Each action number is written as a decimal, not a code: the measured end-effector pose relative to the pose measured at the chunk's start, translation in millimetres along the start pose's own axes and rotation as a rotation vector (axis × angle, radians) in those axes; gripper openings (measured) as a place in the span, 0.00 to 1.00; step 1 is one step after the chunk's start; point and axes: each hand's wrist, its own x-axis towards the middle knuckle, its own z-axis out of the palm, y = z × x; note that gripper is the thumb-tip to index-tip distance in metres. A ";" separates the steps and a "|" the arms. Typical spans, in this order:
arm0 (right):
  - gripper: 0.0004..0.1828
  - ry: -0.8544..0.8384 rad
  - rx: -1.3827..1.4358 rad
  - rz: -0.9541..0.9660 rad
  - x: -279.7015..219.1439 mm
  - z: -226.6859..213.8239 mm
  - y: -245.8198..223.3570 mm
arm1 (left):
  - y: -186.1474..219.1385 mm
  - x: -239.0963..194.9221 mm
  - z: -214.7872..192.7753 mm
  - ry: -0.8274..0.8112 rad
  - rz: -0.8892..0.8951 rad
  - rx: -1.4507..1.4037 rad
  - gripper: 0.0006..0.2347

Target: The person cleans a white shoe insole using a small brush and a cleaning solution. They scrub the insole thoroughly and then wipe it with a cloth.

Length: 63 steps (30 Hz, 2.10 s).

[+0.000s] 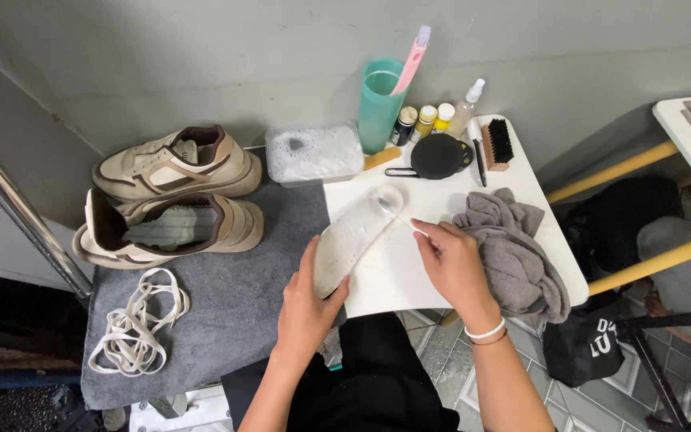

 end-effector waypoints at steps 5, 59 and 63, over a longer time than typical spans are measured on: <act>0.12 -0.014 -0.099 -0.031 2.1 2.6 4.6 | -7.6 1.7 1.1 -0.014 -0.013 -0.010 0.33; 0.13 0.008 0.208 0.180 -31.7 -0.4 -47.8 | 5.5 -4.5 -20.5 -0.113 0.002 -0.010 0.34; 0.15 0.099 0.039 -0.047 14.2 -10.8 -75.8 | -3.4 -2.5 -22.5 -0.135 -0.010 -0.060 0.36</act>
